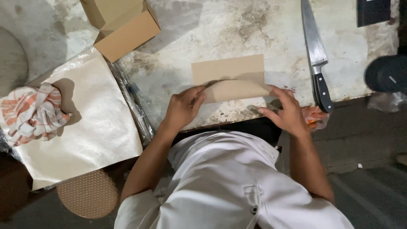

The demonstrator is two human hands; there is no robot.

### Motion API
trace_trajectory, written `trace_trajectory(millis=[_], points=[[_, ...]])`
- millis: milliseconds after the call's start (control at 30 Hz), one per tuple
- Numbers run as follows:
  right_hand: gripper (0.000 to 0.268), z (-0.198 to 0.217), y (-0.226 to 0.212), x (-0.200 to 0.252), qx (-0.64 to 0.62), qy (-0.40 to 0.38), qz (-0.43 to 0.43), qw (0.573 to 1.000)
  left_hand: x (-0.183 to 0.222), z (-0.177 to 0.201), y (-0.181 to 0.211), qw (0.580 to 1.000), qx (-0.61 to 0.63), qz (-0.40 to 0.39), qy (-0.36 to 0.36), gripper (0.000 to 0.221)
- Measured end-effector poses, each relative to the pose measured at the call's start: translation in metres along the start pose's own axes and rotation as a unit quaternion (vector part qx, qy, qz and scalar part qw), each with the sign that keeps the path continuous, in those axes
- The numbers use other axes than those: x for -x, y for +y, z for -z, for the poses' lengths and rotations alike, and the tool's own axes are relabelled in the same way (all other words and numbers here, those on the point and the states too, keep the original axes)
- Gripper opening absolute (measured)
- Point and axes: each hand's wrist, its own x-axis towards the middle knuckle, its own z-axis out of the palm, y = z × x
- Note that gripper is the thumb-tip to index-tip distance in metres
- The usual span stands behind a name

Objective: Folding and cutting paper liners to fit into cardboard boxes at a packaging station.

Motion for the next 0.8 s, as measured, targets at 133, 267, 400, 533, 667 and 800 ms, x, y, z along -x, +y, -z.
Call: trace_trajectory(millis=[133,267,400,533,667,800], points=[[0.081,-0.003,-0.017,-0.014,-0.021,0.050,-0.059,0.997,-0.016,-0.009,-0.010,0.992,0.032,0.125,0.010,0.026],[0.064,-0.013,-0.022,-0.027,-0.041,0.098,-0.076,0.991,-0.021,-0.011,-0.010,0.986,0.011,0.164,-0.004,0.030],[0.054,-0.021,-0.022,-0.036,0.024,0.118,-0.082,0.989,-0.019,-0.015,-0.014,0.986,-0.041,0.154,0.039,0.026],[0.048,-0.028,-0.013,-0.041,0.044,0.126,-0.053,0.990,-0.020,-0.019,-0.022,0.984,-0.063,0.159,0.048,0.029],[0.044,-0.028,-0.011,-0.042,0.045,0.125,-0.036,0.990,-0.021,-0.021,-0.026,0.984,-0.058,0.159,0.063,0.029],[0.043,-0.031,-0.012,-0.044,0.057,0.139,-0.018,0.988,-0.025,-0.022,-0.030,0.982,-0.067,0.163,0.062,0.028]])
